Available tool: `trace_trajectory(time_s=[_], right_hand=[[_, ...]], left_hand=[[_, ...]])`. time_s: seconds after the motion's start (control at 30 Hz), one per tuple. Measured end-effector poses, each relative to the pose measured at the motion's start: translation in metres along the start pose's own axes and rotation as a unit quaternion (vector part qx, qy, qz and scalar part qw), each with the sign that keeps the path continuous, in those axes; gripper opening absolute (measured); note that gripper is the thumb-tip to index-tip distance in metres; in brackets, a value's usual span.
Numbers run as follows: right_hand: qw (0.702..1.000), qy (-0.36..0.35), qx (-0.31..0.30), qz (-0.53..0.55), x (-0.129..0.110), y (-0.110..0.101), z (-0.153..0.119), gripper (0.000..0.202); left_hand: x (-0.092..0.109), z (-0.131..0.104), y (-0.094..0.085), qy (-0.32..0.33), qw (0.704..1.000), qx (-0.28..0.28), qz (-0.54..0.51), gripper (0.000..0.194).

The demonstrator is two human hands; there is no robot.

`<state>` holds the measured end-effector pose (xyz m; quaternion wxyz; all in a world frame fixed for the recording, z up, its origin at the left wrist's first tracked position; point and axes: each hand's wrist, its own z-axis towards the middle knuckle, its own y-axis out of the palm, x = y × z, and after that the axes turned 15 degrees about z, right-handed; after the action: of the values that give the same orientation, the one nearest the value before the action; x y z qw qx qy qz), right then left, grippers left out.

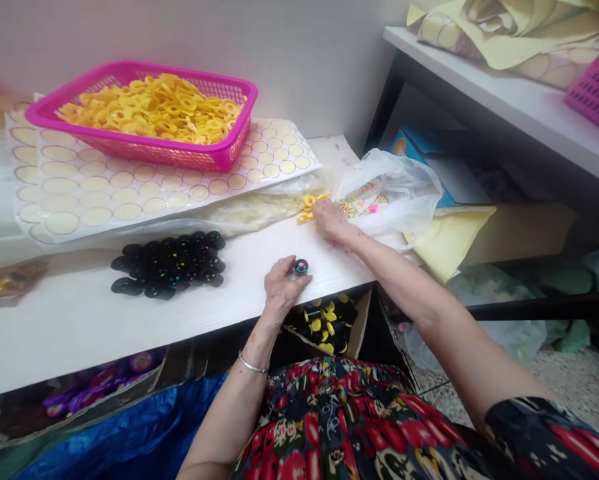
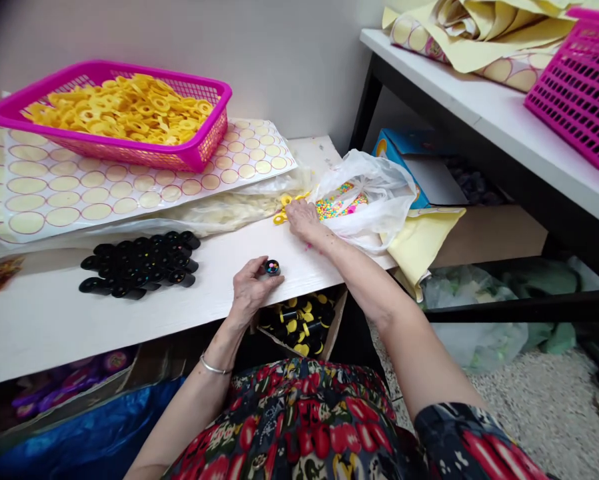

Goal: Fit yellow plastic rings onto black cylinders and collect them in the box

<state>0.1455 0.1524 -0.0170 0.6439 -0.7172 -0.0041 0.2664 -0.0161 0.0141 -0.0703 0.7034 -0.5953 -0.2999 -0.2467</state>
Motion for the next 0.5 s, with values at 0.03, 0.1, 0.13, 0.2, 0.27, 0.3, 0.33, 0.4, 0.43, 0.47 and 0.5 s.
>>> trace_trajectory(time_s=[0.03,0.1,0.13,0.2,0.27,0.3,0.33,0.4,0.43,0.47,0.5], right_hand=[[1.000,0.009,0.017,0.015,0.001,0.000,0.000,0.034],[0.997,0.015,0.051,0.058,0.004,-0.002,-0.003,0.033],[0.994,0.009,0.071,0.087,0.004,-0.003,-0.006,0.030],[0.978,-0.019,0.126,0.168,0.001,-0.008,-0.018,0.018],[0.943,-0.051,0.186,0.272,-0.007,-0.013,-0.039,0.006],[0.921,-0.062,0.206,0.325,-0.013,-0.015,-0.052,0.006],[0.902,-0.065,0.216,0.369,-0.021,-0.016,-0.066,0.008],[0.882,-0.080,0.230,0.404,-0.036,-0.015,-0.097,0.008],[0.880,-0.099,0.247,0.393,-0.044,-0.013,-0.113,0.009],[0.887,-0.129,0.238,0.374,-0.050,-0.011,-0.129,0.007],[0.894,-0.167,0.214,0.358,-0.054,-0.007,-0.144,0.007]], left_hand=[[0.001,0.000,-0.002,-0.001,1.000,-0.001,-0.012,0.058],[0.005,-0.002,-0.011,-0.004,0.999,-0.006,-0.048,0.058],[0.008,-0.003,-0.016,-0.009,0.997,0.000,-0.071,0.056],[0.016,-0.009,-0.028,-0.023,0.992,0.032,-0.121,0.047],[0.028,-0.016,-0.039,-0.044,0.982,0.065,-0.173,0.038],[0.036,-0.020,-0.043,-0.064,0.975,0.067,-0.202,0.035],[0.044,-0.023,-0.046,-0.091,0.966,0.055,-0.236,0.033],[0.063,-0.029,-0.050,-0.167,0.932,-0.004,-0.321,0.033],[0.072,-0.032,-0.051,-0.204,0.907,-0.046,-0.367,0.034],[0.080,-0.035,-0.051,-0.233,0.879,-0.089,-0.407,0.035],[0.086,-0.038,-0.051,-0.251,0.853,-0.126,-0.439,0.034]])
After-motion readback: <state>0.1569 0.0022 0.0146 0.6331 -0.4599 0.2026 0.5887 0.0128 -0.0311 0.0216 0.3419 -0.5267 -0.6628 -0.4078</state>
